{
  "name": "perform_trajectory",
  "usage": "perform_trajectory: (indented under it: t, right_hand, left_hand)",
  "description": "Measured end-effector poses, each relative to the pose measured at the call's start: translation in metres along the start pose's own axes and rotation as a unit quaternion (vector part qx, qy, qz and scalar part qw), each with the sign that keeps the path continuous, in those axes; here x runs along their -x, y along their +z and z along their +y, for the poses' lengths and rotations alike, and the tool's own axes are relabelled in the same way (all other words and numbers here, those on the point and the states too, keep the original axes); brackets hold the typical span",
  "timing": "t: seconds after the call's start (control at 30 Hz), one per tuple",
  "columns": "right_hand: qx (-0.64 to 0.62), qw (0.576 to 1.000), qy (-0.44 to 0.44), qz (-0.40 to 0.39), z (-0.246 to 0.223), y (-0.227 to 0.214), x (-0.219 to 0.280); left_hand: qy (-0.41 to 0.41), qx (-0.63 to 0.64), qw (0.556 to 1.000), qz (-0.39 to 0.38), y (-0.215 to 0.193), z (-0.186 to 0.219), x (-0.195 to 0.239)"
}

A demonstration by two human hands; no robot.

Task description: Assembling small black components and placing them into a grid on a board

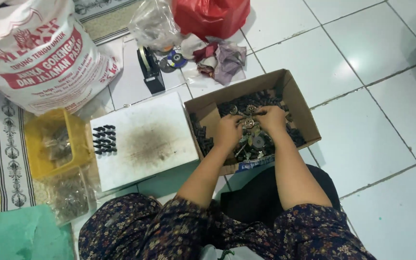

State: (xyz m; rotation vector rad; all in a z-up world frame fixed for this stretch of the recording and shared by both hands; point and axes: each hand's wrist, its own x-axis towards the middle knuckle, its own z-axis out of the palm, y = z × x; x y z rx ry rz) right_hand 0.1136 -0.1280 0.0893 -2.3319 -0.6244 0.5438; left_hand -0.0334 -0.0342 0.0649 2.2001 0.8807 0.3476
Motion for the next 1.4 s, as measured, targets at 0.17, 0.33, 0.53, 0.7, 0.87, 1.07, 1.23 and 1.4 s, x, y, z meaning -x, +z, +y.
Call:
perform_trajectory:
  t: [0.17, 0.33, 0.53, 0.7, 0.87, 1.07, 1.23, 1.4]
  right_hand:
    - [0.073, 0.997, 0.026, -0.011, 0.035, 0.025, -0.022]
    - [0.066, 0.997, -0.012, -0.026, 0.014, 0.035, -0.011]
    - [0.169, 0.983, -0.068, -0.003, 0.009, 0.047, -0.016]
    - [0.219, 0.973, -0.065, 0.031, 0.015, 0.058, -0.017]
    - [0.207, 0.975, -0.081, 0.013, 0.017, 0.061, -0.018]
    - [0.213, 0.973, -0.083, 0.003, 0.018, 0.062, -0.019]
    - [0.193, 0.978, -0.077, -0.005, 0.018, 0.066, -0.022]
    - [0.197, 0.978, -0.065, 0.000, 0.006, 0.059, -0.014]
  left_hand:
    - [0.074, -0.201, 0.977, -0.019, 0.024, -0.004, -0.021]
    - [0.112, -0.312, 0.943, -0.031, 0.044, -0.018, -0.032]
    - [0.095, -0.288, 0.952, 0.030, 0.057, -0.029, -0.041]
    - [0.076, -0.266, 0.960, 0.039, 0.054, -0.021, -0.038]
    - [0.053, -0.226, 0.973, 0.009, 0.048, -0.020, -0.038]
    - [0.027, -0.199, 0.979, -0.019, 0.047, -0.019, -0.039]
    - [0.023, -0.193, 0.981, -0.017, 0.049, -0.020, -0.040]
    - [0.010, -0.191, 0.981, -0.016, 0.040, -0.014, -0.038]
